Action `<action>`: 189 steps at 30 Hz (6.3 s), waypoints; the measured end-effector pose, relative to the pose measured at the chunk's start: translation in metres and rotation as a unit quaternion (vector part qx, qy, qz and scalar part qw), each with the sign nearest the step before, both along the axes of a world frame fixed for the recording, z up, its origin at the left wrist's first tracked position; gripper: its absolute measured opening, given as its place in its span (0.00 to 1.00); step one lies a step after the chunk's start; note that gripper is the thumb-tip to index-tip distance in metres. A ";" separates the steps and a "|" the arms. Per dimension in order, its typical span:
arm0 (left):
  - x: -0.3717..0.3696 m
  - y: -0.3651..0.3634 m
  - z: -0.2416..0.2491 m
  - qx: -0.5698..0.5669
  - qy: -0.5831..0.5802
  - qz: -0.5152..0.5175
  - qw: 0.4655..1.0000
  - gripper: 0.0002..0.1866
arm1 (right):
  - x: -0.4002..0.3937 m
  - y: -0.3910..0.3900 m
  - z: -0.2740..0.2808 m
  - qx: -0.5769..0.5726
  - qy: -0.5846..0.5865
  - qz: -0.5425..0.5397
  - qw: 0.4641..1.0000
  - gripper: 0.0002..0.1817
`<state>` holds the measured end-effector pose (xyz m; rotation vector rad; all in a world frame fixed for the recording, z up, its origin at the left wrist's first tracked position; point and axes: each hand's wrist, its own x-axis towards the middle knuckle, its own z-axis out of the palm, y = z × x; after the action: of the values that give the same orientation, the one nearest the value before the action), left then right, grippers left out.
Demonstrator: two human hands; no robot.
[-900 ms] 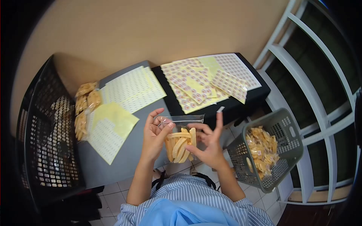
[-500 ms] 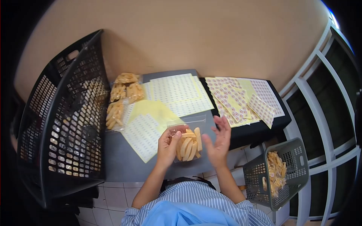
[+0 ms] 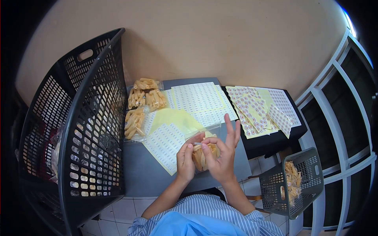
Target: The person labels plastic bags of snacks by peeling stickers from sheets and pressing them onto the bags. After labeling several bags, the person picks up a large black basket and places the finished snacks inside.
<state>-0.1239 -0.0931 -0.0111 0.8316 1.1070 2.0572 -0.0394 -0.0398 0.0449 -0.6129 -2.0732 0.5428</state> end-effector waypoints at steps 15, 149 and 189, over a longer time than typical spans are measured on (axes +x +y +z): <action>0.016 0.015 0.005 -0.047 0.047 0.018 0.998 0.19 | -0.003 0.036 -0.020 -0.116 0.036 0.045 0.992 0.03; -0.003 0.043 -0.056 -0.116 -0.135 -0.119 0.977 0.20 | 0.063 0.170 -0.015 -0.209 -0.255 0.329 0.885 0.05; 0.001 0.034 -0.067 -0.127 -0.107 -0.109 0.980 0.20 | 0.027 0.079 -0.052 -0.011 -0.233 0.220 0.947 0.20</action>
<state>-0.1232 -0.0591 -0.0779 0.5626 1.0776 1.7342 -0.0120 0.0390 -0.0069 -0.3002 -2.6838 0.7262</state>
